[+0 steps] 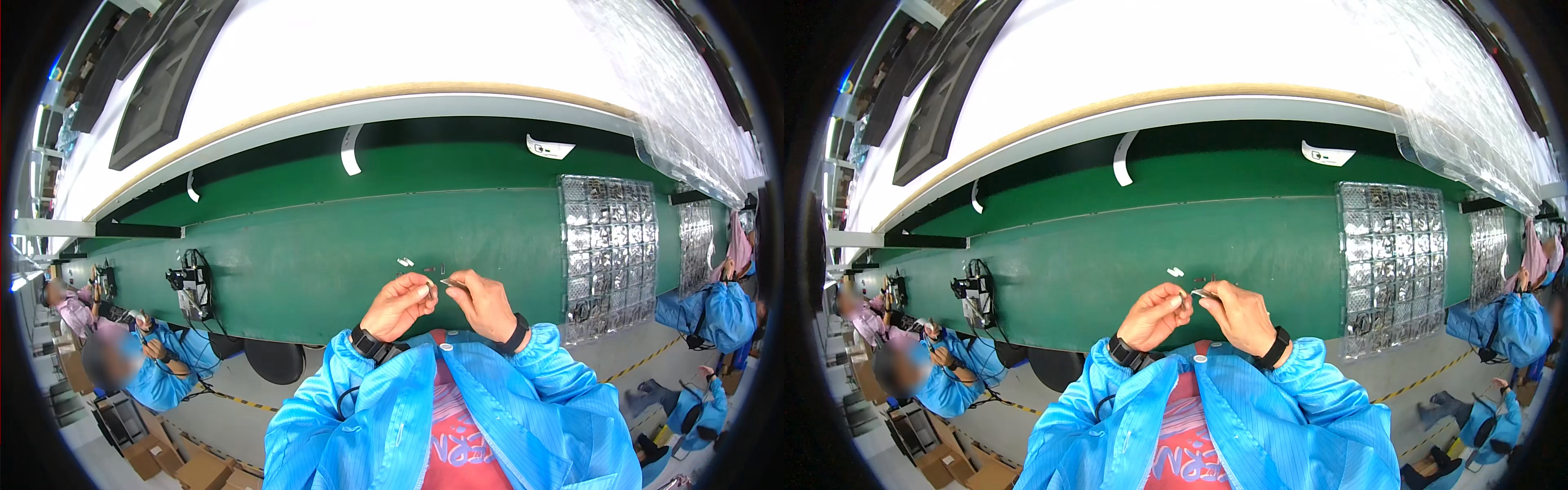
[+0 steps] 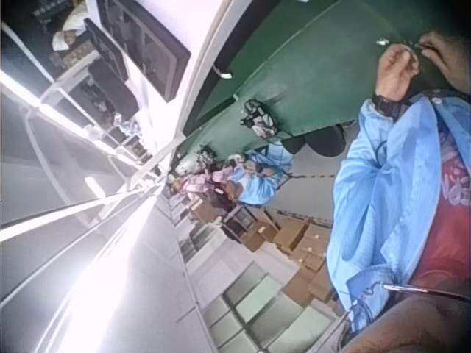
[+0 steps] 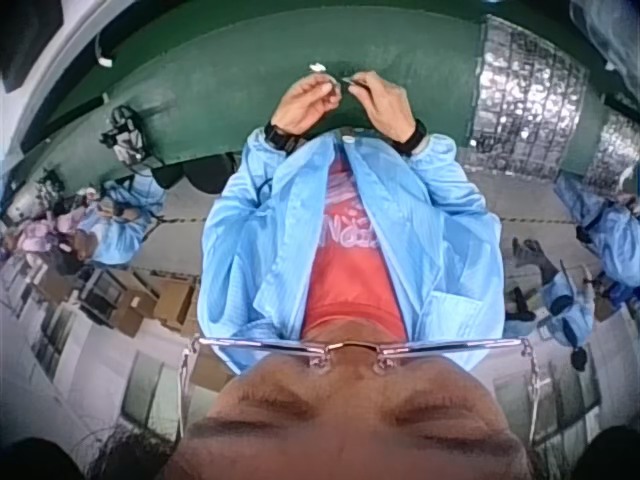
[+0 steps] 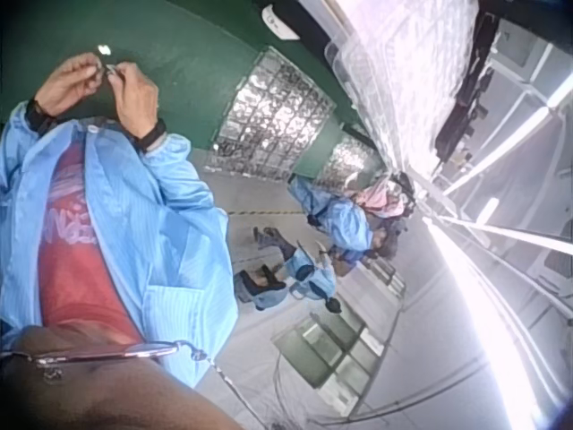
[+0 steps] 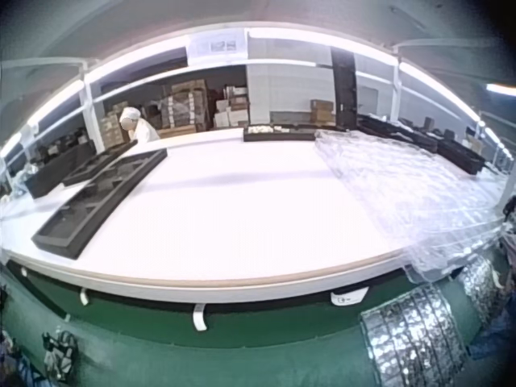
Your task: The person is assembling small electronic components, specifically attaching white plastic pieces to metallic strips.
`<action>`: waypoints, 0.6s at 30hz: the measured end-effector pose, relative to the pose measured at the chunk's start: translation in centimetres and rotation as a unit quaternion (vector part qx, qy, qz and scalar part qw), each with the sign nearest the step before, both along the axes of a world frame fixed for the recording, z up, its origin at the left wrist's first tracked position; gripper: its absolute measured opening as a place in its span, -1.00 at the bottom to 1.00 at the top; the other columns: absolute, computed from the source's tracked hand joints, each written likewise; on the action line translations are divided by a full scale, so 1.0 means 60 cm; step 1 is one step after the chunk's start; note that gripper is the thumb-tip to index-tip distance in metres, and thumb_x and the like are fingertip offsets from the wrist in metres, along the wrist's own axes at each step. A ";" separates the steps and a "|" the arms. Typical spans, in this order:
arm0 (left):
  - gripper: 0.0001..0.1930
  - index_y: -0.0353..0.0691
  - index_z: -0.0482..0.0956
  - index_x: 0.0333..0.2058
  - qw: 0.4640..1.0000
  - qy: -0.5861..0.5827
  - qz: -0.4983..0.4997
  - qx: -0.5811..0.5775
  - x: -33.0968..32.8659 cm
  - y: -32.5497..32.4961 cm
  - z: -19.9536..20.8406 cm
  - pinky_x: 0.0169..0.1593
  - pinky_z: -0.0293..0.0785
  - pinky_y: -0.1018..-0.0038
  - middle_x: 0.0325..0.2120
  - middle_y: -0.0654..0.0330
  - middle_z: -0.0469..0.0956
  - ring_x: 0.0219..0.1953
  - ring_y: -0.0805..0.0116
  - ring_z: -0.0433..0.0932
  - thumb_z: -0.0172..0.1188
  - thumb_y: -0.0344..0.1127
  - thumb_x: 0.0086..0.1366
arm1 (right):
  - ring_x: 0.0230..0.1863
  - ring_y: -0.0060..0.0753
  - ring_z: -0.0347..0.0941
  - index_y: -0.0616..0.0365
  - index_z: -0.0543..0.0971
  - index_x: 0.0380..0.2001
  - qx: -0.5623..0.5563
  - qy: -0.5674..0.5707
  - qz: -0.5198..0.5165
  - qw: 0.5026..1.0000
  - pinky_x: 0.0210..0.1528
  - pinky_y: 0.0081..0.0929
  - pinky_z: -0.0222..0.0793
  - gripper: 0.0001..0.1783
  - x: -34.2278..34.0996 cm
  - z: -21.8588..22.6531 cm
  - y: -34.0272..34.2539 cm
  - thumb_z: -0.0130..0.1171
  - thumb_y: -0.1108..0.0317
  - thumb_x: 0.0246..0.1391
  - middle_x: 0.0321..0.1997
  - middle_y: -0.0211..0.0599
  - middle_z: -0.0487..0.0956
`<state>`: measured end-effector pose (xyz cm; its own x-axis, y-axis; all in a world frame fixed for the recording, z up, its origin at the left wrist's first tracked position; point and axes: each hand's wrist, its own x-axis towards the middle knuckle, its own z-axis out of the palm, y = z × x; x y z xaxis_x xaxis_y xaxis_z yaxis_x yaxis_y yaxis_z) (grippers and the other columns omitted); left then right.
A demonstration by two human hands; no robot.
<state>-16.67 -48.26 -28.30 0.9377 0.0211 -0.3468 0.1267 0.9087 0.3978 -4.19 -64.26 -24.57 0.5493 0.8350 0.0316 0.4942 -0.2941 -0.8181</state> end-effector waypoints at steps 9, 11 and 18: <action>-0.85 -0.23 0.51 -0.14 1.000 -0.009 -0.008 -0.012 -0.010 -0.020 -0.002 -0.14 0.49 0.50 -0.25 0.20 0.54 -0.22 0.45 0.51 0.06 -0.44 0.34 | -0.45 -0.10 0.53 0.19 0.47 -0.30 -0.014 -0.045 0.000 0.999 -0.42 -0.25 0.41 -0.52 -0.020 0.019 0.005 0.16 -0.07 0.05 -0.47 -0.19 0.56; -0.85 -0.23 0.51 -0.14 1.000 0.000 -0.006 -0.003 -0.012 -0.021 -0.001 -0.14 0.49 0.51 -0.24 0.20 0.54 -0.21 0.46 0.51 0.06 -0.44 0.34 | -0.46 -0.12 0.53 0.18 0.47 -0.35 -0.036 -0.057 0.014 0.998 -0.45 -0.26 0.41 -0.52 -0.021 0.023 0.004 0.18 -0.08 0.03 -0.47 -0.17 0.56; -0.85 -0.25 0.51 -0.14 1.000 -0.012 -0.004 0.014 -0.013 -0.024 0.003 -0.13 0.49 0.52 -0.22 0.17 0.55 -0.18 0.43 0.53 0.07 -0.46 0.33 | -0.51 -0.17 0.50 0.15 0.46 -0.41 -0.011 -0.116 0.005 0.993 -0.49 -0.27 0.38 -0.54 -0.025 0.021 0.002 0.18 -0.08 0.02 -0.52 -0.23 0.51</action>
<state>-17.48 -49.73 -28.11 0.9461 0.0237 -0.3230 0.1229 0.8964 0.4259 -5.68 -64.11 -23.29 0.5204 0.8426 0.1387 0.6725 -0.3042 -0.6747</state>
